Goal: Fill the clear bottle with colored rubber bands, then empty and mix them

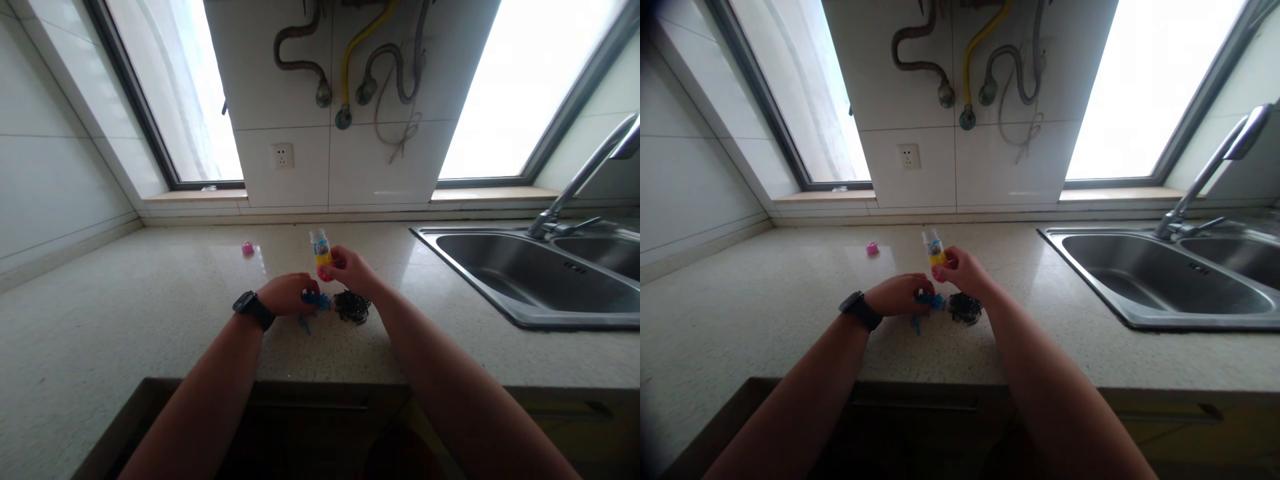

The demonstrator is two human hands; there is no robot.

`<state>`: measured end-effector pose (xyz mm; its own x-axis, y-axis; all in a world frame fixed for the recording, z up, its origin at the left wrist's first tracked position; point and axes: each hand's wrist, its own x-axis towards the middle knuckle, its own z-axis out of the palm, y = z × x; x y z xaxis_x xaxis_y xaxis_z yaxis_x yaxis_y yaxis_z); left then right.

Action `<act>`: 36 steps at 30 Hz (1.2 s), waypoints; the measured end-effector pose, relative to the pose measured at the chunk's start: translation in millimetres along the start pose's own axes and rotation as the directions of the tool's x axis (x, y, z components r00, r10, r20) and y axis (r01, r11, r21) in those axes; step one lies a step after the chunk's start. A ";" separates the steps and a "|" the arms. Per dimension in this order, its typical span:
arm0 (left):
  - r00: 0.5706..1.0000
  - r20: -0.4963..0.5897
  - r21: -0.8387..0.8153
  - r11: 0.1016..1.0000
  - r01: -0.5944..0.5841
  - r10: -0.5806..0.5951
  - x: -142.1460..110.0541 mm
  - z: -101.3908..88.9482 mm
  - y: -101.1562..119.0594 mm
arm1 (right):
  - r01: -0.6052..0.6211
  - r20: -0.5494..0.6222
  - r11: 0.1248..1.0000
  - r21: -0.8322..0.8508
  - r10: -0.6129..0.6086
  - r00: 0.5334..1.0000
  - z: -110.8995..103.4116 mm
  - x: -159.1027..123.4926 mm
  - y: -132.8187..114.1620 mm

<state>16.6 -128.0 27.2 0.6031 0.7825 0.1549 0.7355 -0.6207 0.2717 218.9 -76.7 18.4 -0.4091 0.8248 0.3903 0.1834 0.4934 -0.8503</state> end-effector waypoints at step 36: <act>0.708 -0.609 -0.485 0.874 0.023 -0.357 0.3 -13.5 -37.0 | 0.122 0.069 0.785 -0.607 -0.101 0.992 -22.0 -4.9 9.4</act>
<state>-14.6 -104.2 30.0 -0.0230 0.8061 0.5913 0.5072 -0.5003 0.7017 242.3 -70.0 16.3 -0.4867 0.7495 0.4488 0.6366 0.6561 -0.4053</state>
